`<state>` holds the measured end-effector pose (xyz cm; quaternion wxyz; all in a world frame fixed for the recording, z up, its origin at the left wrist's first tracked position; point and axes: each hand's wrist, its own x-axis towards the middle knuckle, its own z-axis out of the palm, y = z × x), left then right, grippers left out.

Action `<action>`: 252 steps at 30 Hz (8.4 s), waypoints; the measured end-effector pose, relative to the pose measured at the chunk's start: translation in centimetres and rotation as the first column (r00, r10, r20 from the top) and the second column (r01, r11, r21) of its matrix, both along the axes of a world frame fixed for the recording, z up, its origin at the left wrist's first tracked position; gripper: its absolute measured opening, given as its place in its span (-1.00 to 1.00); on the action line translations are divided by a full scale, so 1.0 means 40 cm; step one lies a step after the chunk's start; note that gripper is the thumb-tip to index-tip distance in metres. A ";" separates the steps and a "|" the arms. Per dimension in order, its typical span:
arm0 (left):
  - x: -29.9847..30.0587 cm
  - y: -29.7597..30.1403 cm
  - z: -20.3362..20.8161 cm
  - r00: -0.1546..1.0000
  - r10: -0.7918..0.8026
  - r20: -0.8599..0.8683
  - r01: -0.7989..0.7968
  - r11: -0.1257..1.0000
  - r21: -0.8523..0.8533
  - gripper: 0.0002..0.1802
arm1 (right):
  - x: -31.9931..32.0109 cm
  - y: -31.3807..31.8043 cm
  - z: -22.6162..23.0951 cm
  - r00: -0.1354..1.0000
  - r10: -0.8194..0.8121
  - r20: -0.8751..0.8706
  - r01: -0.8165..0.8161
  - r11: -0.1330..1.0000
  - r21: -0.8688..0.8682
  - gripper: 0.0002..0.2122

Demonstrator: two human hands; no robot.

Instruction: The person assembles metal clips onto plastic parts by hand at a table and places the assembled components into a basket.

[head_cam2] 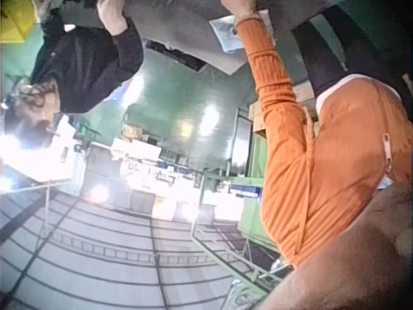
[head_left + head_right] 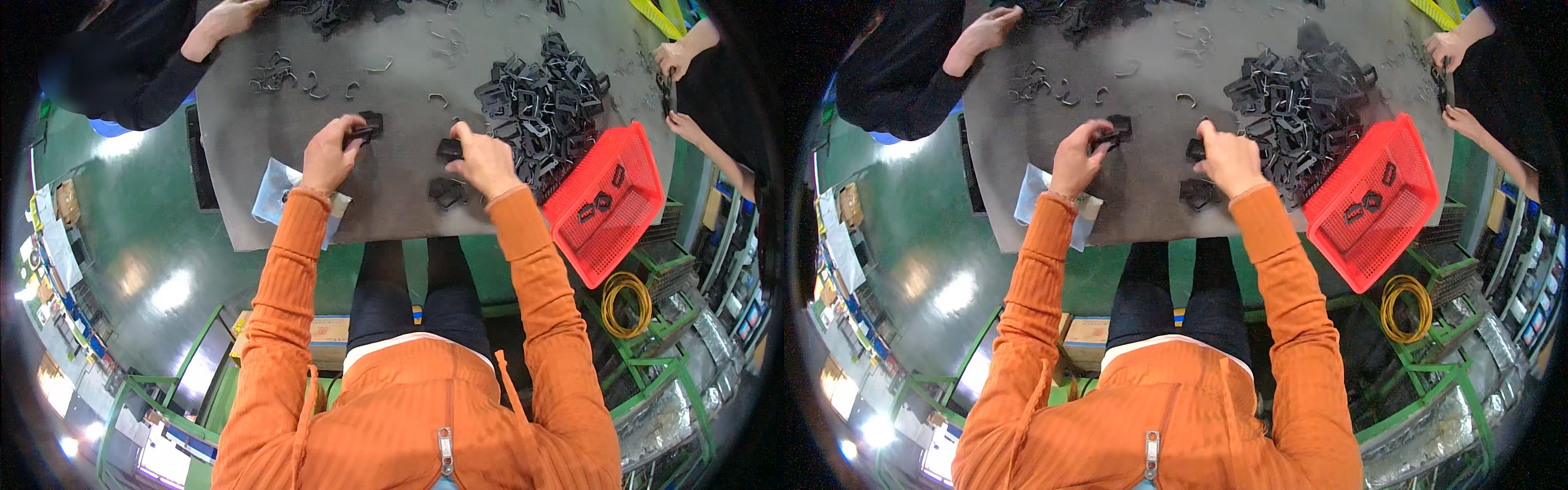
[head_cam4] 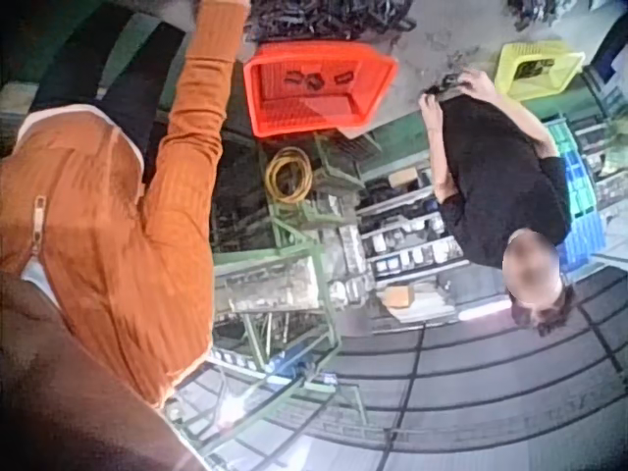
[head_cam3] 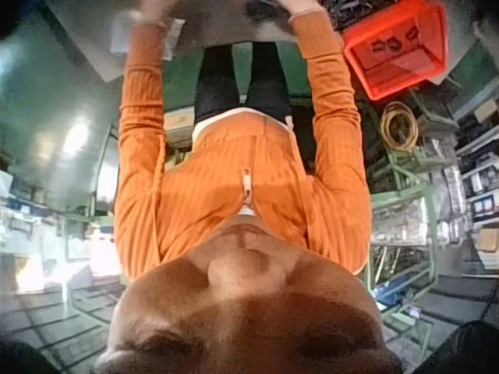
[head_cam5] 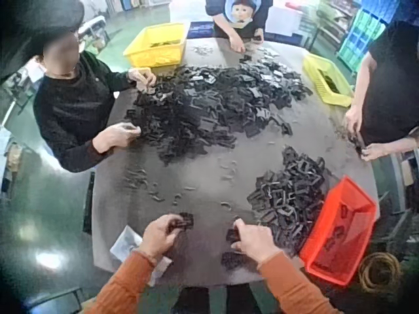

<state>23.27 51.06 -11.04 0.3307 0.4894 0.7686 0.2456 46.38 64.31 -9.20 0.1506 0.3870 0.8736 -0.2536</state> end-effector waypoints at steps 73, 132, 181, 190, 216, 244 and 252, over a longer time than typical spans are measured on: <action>0.163 0.048 0.016 0.350 0.589 0.728 -0.400 0.797 -0.453 -0.58 | 0.044 0.121 -0.054 0.993 -0.091 -0.076 0.099 0.988 0.121 -0.72; 0.142 0.066 0.039 0.410 0.375 0.831 -0.493 0.858 -0.145 -0.81 | 0.114 0.188 0.083 0.959 -0.115 -0.260 0.140 0.987 0.082 -0.76; 0.276 0.035 0.014 0.942 0.204 -0.268 -0.225 0.973 -0.052 -0.58 | -0.107 0.562 -0.097 0.760 -0.602 -0.245 0.647 0.732 0.213 -0.47; 0.281 -0.009 0.005 0.972 0.124 -0.201 -0.144 0.986 -0.086 -0.73 | -0.047 0.407 -0.022 0.539 -0.700 -0.468 0.498 0.713 -0.494 -0.77; 0.136 0.077 0.178 0.309 0.152 0.939 -0.065 0.988 -0.139 -0.79 | -0.070 -0.070 0.174 0.269 -0.904 -0.333 0.373 0.417 -0.829 -0.85; 0.313 0.122 0.182 0.817 0.128 0.562 -0.100 0.992 -0.080 -0.82 | 0.139 -0.117 0.163 0.285 -0.852 -0.439 0.529 0.521 -0.670 -0.71; 0.772 0.257 0.162 0.766 -0.033 0.642 0.082 0.995 -0.047 -0.54 | 0.576 -0.104 0.184 0.012 -0.901 -0.434 0.775 0.282 -0.566 -0.83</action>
